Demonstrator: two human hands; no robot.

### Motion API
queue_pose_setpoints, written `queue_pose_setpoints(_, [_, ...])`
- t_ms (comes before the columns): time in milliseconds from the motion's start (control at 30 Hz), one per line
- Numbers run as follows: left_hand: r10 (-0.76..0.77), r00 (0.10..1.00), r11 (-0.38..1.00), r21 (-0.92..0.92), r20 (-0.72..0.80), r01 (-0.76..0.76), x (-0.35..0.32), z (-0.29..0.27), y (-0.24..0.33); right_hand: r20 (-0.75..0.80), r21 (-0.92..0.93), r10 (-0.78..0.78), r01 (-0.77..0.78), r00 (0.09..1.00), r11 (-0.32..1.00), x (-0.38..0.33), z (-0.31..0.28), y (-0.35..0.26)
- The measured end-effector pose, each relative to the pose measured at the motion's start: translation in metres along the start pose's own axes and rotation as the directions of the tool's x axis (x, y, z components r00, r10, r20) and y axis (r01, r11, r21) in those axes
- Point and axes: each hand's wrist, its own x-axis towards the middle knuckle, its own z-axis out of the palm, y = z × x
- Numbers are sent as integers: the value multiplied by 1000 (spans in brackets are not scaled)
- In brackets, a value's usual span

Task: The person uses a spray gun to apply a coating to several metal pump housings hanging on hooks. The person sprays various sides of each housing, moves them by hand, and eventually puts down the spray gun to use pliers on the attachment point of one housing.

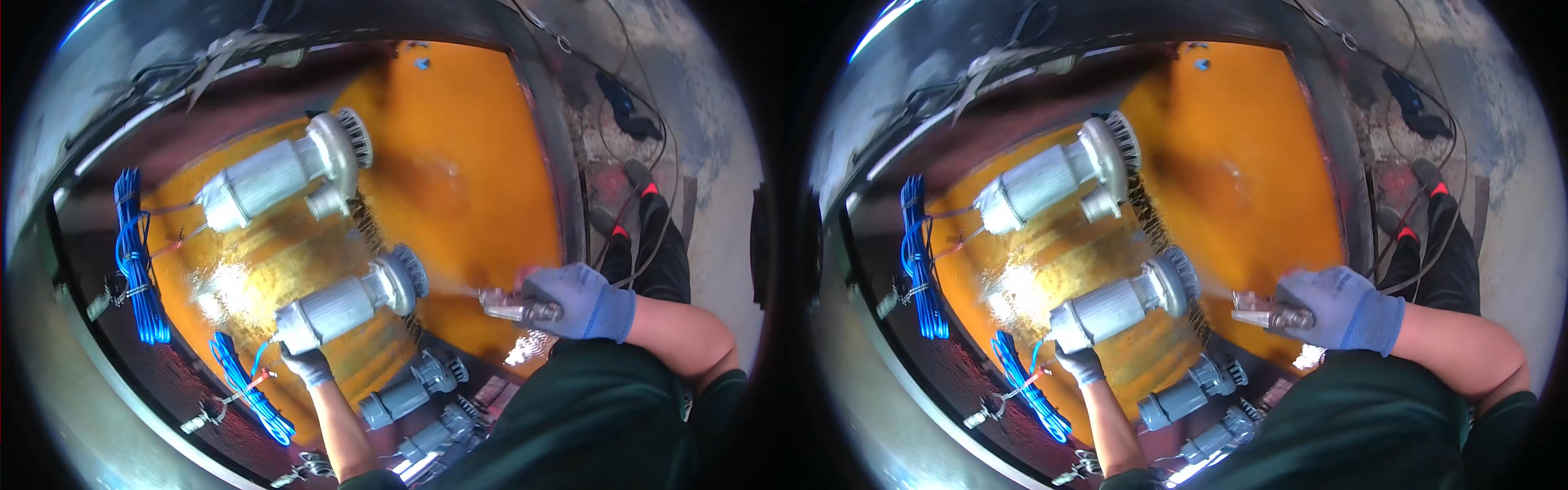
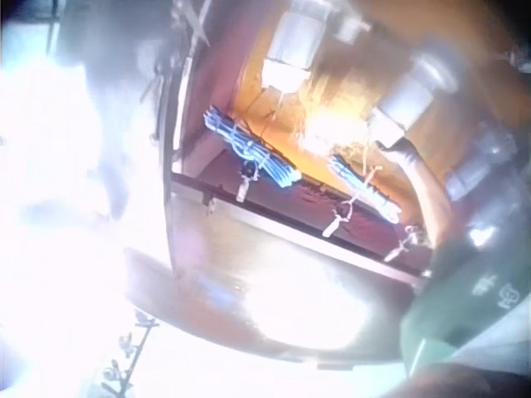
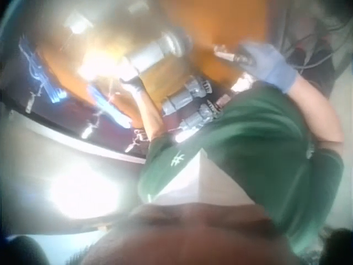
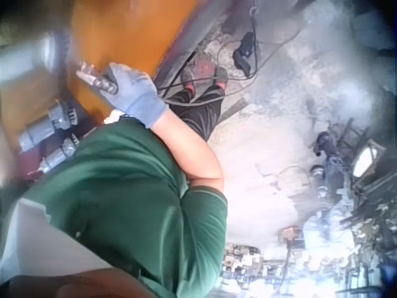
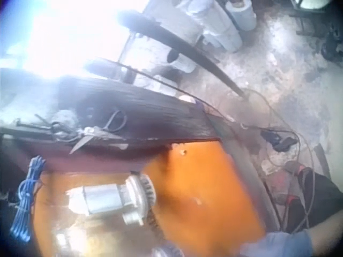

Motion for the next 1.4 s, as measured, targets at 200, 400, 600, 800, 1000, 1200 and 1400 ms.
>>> queue_pose_setpoints(200, [11,998,960,-281,61,6,11,-8,-8,343,-243,22,66,939,968,17,6,-67])
queue_pose_setpoints(400, [-26,998,941,-339,-57,5,5,0,-3,209,-310,-31,97,977,946,44,3,-116])
queue_pose_setpoints(600, [-173,909,947,-317,-378,49,-37,21,11,205,-435,-114,195,972,879,51,7,-141])
queue_pose_setpoints(800, [-136,874,945,-327,-467,-28,-79,35,26,336,-438,-196,337,921,833,63,1,-157])
queue_pose_setpoints(1000, [-312,913,804,-585,-263,106,-98,70,66,448,-523,-12,273,894,807,79,-6,-172])
queue_pose_setpoints(1200, [-207,937,859,-511,-281,37,-101,37,36,333,-438,-127,273,934,857,83,15,-152])
queue_pose_setpoints(1400, [-23,971,917,-393,-237,-74,-87,-9,-1,401,-490,-101,306,911,817,94,31,-145])
